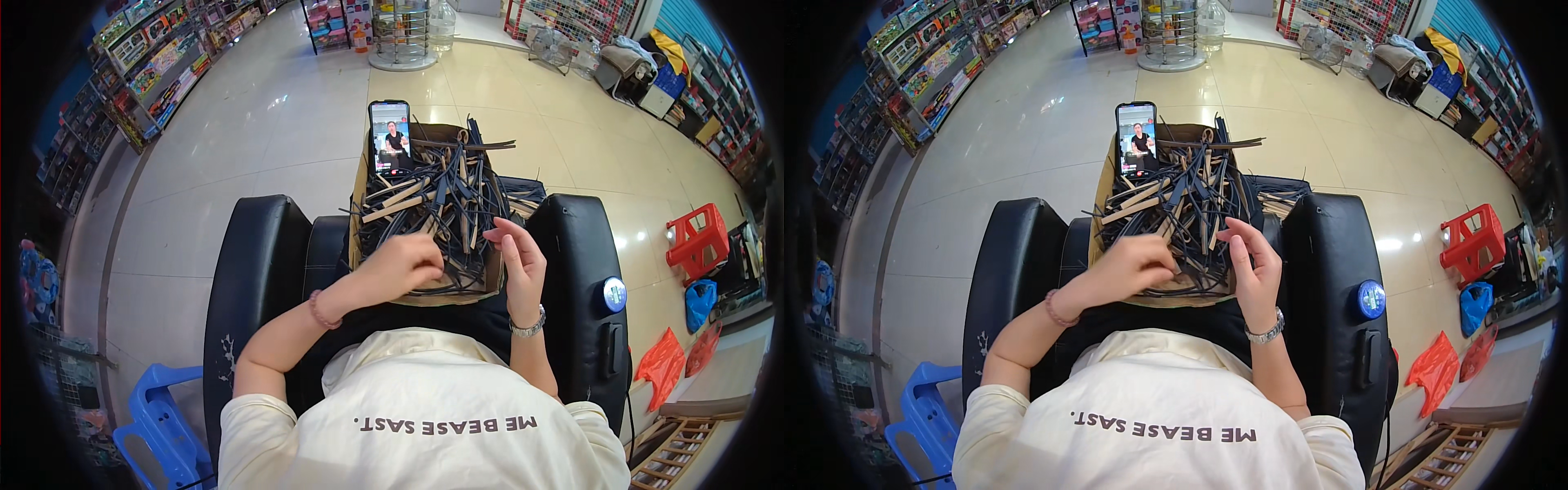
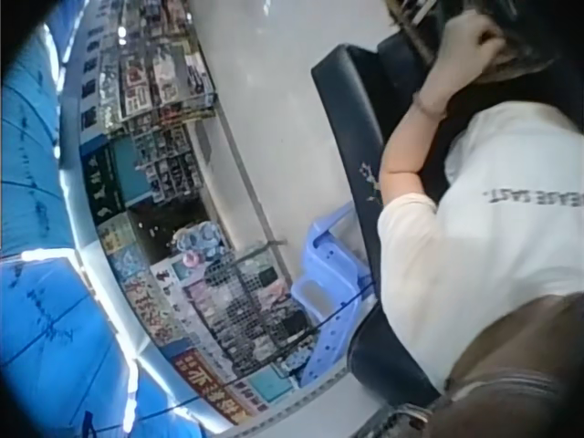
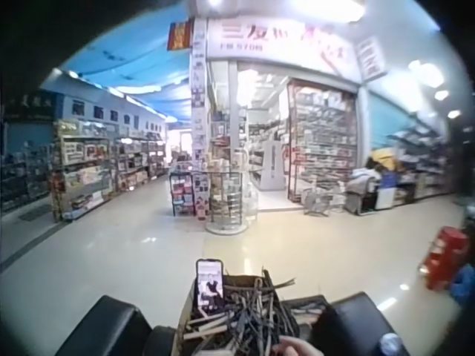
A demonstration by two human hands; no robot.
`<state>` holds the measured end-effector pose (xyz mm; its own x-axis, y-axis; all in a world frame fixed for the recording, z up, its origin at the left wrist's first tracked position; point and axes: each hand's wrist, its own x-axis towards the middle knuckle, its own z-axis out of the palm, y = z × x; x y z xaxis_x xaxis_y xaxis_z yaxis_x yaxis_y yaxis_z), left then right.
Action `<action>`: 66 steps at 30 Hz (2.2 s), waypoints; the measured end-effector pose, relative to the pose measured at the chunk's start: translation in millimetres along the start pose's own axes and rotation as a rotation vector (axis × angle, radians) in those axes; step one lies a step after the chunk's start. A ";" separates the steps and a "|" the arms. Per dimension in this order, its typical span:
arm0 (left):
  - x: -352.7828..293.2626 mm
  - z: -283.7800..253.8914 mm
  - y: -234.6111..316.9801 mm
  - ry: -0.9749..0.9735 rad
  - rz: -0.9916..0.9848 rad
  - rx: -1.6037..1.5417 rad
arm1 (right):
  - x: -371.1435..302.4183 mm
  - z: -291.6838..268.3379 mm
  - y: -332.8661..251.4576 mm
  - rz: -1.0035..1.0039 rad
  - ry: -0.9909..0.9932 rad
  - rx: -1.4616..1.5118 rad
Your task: The person weaves and fastens black strips around wooden sticks from a box by hand, setting the assembled pieces aside.
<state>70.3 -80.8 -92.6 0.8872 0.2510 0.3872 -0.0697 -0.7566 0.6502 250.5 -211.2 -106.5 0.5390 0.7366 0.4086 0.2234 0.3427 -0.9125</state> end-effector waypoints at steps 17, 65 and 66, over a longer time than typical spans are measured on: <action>9.6 -20.9 3.4 0.289 -0.516 -1.336 | 3.1 37.8 -28.2 0.461 -0.409 0.484; 11.8 3.0 29.5 0.413 -0.341 -0.019 | 4.2 49.9 -12.0 -0.371 -0.084 -0.622; 12.9 2.4 28.1 0.399 -0.369 -0.093 | 6.4 49.3 -11.4 -0.388 -0.088 -0.620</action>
<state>80.8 -100.3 -70.9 0.6197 0.7127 0.3288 0.1568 -0.5229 0.8379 211.3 -181.6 -92.5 0.2667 0.6826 0.6803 0.8167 0.2147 -0.5356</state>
